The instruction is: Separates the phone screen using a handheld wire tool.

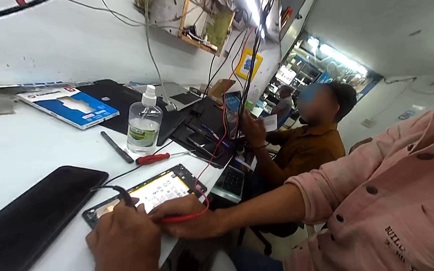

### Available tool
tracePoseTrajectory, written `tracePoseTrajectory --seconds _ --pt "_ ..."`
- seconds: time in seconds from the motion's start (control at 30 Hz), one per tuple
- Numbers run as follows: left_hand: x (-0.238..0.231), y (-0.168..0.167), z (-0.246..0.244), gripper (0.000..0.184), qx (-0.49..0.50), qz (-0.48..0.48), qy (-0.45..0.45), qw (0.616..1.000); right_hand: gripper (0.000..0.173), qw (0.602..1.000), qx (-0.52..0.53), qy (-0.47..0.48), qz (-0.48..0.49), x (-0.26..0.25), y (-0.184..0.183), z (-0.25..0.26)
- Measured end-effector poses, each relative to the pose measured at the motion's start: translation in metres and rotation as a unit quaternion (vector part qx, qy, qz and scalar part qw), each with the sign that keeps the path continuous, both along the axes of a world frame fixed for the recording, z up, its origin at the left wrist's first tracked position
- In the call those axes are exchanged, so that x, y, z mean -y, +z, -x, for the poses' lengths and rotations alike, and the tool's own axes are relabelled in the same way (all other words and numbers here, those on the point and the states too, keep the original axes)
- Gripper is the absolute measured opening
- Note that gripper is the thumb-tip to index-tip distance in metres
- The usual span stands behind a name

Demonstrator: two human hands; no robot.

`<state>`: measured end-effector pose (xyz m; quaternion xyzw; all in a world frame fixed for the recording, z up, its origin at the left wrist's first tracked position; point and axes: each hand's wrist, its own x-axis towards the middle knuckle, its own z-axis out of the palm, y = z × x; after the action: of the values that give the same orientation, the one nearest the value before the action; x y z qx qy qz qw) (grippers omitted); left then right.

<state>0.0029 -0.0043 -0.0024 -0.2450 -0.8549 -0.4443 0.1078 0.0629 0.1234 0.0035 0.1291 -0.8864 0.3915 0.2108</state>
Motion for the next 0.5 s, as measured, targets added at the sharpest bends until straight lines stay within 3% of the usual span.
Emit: tracePoseTrajectory --seconds 0.5 --pt "-0.0018 -0.0019 0.0037 0.033 0.021 0.008 0.006 1.0 0.012 1.0 -0.015 0.008 0.008 0.0001 -0.0014 0.0036"
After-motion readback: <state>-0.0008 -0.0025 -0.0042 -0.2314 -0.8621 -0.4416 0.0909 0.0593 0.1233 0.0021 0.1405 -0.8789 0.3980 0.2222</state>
